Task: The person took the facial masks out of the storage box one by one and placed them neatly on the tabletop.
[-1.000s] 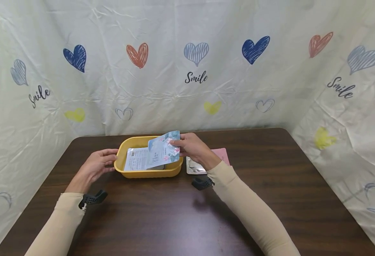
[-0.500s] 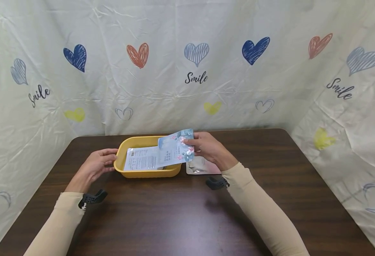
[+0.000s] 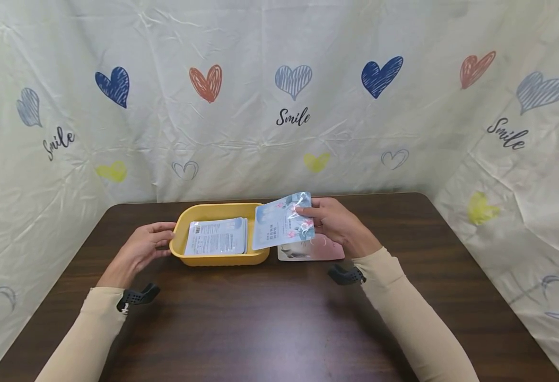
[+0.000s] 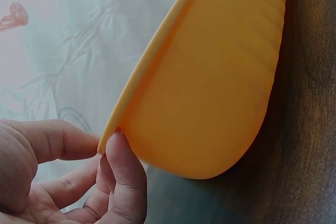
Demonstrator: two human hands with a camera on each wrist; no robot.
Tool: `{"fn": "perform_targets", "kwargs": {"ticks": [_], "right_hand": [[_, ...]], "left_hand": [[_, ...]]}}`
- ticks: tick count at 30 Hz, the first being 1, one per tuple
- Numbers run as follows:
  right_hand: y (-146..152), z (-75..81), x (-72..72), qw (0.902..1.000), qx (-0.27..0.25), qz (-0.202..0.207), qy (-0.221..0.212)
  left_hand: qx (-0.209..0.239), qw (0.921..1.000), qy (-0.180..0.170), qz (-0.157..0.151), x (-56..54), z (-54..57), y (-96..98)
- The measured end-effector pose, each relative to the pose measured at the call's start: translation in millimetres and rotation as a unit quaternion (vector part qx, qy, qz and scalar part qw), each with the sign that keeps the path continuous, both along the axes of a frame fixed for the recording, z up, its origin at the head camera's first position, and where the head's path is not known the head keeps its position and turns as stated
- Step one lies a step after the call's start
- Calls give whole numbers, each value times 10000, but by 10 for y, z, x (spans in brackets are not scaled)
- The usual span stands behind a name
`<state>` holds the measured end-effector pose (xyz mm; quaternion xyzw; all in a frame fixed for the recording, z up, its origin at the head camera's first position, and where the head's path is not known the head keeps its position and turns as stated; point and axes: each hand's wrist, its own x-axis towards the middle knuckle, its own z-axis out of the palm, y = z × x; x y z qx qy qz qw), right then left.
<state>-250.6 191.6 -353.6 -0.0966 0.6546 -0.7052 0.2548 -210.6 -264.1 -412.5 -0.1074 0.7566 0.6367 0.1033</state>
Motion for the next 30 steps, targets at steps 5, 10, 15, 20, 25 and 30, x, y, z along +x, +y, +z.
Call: {"fn": "perform_targets", "kwargs": {"ticks": [5, 10, 15, 20, 25, 30], "right_hand": [[124, -1, 16, 9999, 150, -23, 49], [237, -12, 42, 9995, 295, -69, 88], [356, -20, 61, 9996, 271, -116, 50], [480, -39, 70, 9995, 254, -157, 44], [594, -63, 77, 9992, 335, -224, 19], [708, -82, 76, 9990, 297, -325, -3]], "left_hand": [[14, 10000, 7, 17, -1, -4, 1], [36, 10000, -8, 24, -2, -7, 0], [30, 10000, -12, 18, -7, -7, -5], [33, 10000, -19, 12, -3, -4, -2], [31, 10000, -27, 12, 3, -5, -3], [32, 10000, -13, 11, 2, -12, -4]]}}
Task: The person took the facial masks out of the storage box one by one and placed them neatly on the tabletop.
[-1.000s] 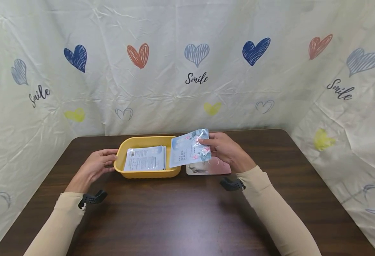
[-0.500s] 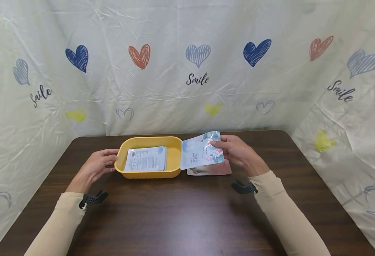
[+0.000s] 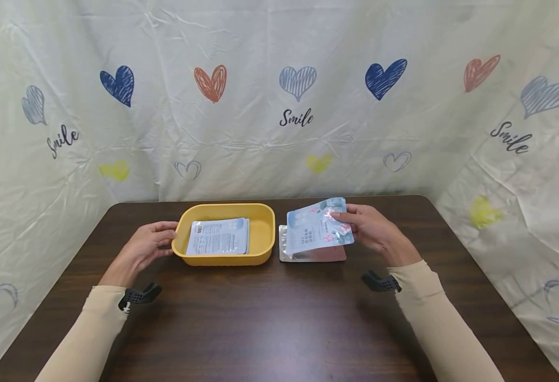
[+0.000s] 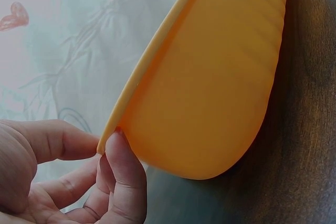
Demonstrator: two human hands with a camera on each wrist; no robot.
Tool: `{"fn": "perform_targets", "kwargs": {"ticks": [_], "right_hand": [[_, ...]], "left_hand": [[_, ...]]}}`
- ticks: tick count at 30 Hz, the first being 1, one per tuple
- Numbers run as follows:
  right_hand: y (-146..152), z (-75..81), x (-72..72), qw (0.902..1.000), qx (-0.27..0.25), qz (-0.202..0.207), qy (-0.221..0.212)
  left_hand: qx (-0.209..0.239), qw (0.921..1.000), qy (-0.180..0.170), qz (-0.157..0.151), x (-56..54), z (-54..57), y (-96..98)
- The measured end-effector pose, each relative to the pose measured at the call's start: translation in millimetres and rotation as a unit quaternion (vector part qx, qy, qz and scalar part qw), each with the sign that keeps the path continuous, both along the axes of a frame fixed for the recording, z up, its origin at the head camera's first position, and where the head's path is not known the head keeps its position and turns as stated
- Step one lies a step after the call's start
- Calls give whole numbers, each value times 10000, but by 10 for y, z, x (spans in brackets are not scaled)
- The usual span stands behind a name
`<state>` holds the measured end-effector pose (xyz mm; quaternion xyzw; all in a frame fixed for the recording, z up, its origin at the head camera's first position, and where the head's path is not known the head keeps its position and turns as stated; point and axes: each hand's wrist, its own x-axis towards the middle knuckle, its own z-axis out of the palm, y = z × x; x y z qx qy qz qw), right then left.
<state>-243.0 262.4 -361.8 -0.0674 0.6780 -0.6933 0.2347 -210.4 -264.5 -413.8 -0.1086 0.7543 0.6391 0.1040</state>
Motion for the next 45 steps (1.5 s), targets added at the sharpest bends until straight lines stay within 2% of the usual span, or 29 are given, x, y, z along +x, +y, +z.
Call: {"fn": "perform_targets", "kwargs": {"ticks": [12, 20, 34, 45], "right_hand": [[252, -28, -9, 9994, -66, -315, -93], [426, -43, -6, 9982, -315, -478, -175], [796, -134, -44, 9967, -506, -622, -109], [1066, -209, -40, 9930, -813, -819, -249]], "left_hand": [[22, 10000, -50, 20, -10, -2, 4], [41, 10000, -43, 31, -7, 18, -2], [70, 10000, -12, 18, 3, 18, 2], [35, 10000, -56, 61, -23, -8, -1]]}}
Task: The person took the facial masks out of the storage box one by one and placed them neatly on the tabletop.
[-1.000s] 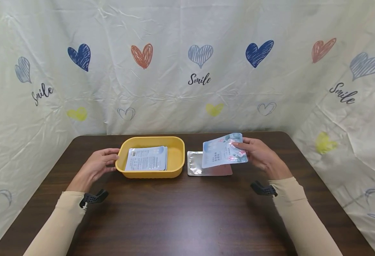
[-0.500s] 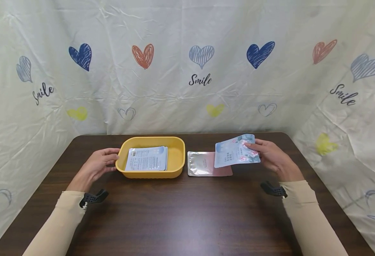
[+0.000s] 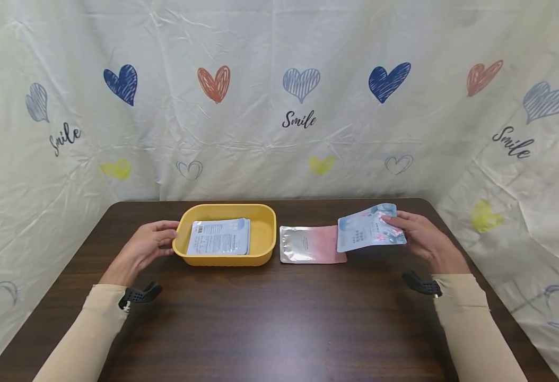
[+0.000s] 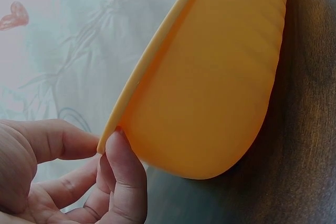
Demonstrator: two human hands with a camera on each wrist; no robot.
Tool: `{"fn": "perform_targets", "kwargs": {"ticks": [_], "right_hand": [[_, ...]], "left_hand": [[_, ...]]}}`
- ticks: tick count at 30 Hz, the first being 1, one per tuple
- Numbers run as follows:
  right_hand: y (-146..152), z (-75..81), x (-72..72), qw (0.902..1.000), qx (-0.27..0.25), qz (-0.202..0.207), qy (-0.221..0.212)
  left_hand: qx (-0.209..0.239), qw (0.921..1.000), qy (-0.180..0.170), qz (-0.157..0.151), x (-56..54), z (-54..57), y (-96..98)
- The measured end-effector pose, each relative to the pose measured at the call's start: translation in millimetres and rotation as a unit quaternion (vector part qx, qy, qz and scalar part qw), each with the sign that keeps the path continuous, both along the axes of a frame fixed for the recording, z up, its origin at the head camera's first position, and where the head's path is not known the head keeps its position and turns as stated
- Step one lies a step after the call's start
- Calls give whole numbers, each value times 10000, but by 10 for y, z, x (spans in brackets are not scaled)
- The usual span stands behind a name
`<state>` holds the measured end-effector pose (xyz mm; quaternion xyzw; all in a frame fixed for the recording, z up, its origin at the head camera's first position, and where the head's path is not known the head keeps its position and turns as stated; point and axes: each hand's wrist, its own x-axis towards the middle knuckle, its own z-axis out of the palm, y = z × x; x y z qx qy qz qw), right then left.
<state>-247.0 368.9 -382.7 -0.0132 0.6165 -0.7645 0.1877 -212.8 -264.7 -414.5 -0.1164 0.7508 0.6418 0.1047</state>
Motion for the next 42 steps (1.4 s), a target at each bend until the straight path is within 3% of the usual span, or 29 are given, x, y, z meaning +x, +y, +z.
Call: {"fn": "perform_targets", "kwargs": {"ticks": [7, 12, 15, 23, 31, 36, 42], "right_hand": [[141, -53, -12, 9999, 110, 93, -45], [239, -106, -36, 9982, 583, 88, -131], [294, -146, -57, 9936, 1118, 25, -141], [333, -235, -133, 9556, 2943, -98, 80], [288, -216, -148, 8978, 4376, -35, 486], [280, -214, -146, 8850, 4631, -25, 473], [288, -205, -133, 8962, 4418, -100, 385]], "left_hand": [[3, 10000, 8, 0, 3, 9, 1], [28, 10000, 30, -25, 11, 20, -7], [20, 10000, 41, -47, 22, 25, -8], [48, 9999, 69, -69, 15, 27, -10], [36, 9999, 72, -86, 11, 14, -14], [41, 9999, 81, -84, 8, 9, -15], [66, 9999, 87, -85, 12, 13, -10]]}}
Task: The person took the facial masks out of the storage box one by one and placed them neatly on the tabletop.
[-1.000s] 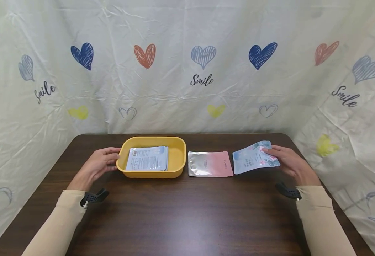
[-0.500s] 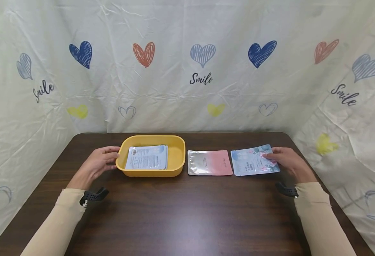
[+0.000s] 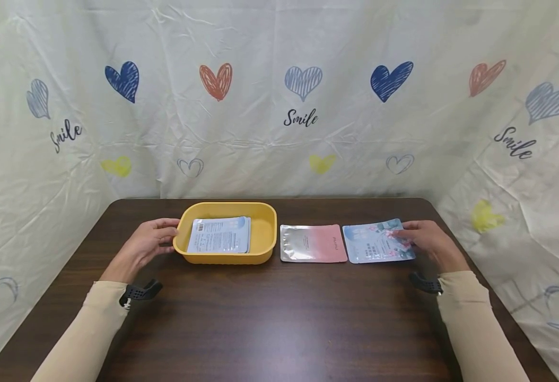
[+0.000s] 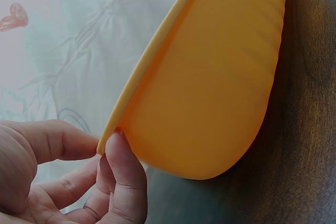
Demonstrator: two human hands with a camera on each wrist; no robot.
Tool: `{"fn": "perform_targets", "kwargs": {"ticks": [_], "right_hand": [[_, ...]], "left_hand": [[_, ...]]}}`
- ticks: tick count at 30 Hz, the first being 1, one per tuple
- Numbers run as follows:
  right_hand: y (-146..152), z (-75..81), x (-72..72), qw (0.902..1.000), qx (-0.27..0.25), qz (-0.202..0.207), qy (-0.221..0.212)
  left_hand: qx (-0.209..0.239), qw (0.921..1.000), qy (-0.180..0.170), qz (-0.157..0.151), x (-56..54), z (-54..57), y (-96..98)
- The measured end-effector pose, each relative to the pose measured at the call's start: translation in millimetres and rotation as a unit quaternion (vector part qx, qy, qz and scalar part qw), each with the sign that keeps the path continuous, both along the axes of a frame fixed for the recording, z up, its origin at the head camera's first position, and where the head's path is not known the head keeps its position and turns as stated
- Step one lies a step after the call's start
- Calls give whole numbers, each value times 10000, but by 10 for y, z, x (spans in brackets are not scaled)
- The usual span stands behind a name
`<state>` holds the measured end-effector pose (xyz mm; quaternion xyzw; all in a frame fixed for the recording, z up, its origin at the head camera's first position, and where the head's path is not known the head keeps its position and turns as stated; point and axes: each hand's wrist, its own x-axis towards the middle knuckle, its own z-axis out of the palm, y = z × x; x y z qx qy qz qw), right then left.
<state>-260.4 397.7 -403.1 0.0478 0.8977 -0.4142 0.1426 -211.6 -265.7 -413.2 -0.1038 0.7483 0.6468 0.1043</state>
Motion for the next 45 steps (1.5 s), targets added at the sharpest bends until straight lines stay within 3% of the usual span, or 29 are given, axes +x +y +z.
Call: {"fn": "perform_targets", "kwargs": {"ticks": [4, 12, 15, 19, 25, 36, 45], "right_hand": [[16, 23, 28, 9999, 56, 12, 125], [-104, 128, 108, 9943, 793, 221, 671], [-188, 178, 110, 9957, 585, 335, 632], [-286, 231, 102, 9975, -95, 501, 498], [-423, 265, 93, 9924, -887, 763, 389], [-725, 393, 102, 9882, -1126, 986, 339], [-949, 418, 91, 9786, -1567, 1266, 414]], "left_hand": [[6, 10000, -19, 7, -2, -6, -2], [-20, 10000, -3, 7, 1, -9, -7], [-22, 10000, -12, -10, -1, -11, -6], [-6, 10000, -25, -25, -11, -10, 4], [-74, 9999, -74, -2, -12, -6, 8], [-75, 10000, -51, 33, -2, 12, 8], [-16, 10000, -74, 3, -5, 16, 11]]}}
